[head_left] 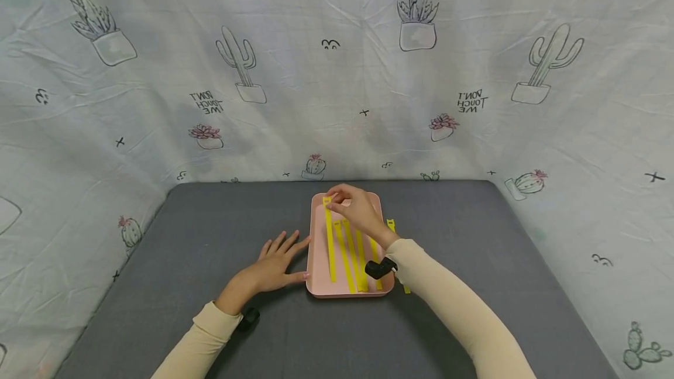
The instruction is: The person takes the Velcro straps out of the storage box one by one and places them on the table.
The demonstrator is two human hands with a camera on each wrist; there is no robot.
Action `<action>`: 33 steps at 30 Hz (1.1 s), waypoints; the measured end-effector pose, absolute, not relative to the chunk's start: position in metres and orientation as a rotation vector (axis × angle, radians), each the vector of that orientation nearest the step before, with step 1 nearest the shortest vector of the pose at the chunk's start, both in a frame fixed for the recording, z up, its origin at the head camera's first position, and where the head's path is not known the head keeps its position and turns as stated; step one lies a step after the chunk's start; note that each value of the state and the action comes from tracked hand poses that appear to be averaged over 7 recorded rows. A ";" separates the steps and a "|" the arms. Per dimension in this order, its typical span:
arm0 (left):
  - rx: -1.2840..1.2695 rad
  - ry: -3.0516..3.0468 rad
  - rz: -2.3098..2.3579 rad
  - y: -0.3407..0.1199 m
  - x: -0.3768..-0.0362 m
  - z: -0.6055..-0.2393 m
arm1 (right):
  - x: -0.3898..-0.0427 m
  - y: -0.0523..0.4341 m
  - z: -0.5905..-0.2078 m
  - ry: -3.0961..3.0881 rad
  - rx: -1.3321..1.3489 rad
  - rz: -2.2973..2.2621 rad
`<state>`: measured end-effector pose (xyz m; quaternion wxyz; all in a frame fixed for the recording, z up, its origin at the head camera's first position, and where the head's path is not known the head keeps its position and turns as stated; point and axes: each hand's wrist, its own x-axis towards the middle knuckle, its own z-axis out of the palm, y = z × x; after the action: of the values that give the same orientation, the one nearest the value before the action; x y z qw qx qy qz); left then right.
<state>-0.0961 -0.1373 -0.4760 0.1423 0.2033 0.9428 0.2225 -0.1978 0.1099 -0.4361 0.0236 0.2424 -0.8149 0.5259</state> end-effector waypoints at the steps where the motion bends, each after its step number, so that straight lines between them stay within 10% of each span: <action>1: 0.587 2.722 0.647 -0.137 -0.096 -0.476 | -0.198 0.111 -0.434 -2.516 0.757 1.637; 33: 0.543 2.745 0.589 -0.123 -0.108 -0.474 | -0.195 0.166 -0.360 -2.379 0.809 1.773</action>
<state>-0.1082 -0.1229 -0.4744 0.1408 0.1882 0.9504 0.2039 -0.1953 0.1657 -0.3599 0.0332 0.2628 -0.7731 0.5763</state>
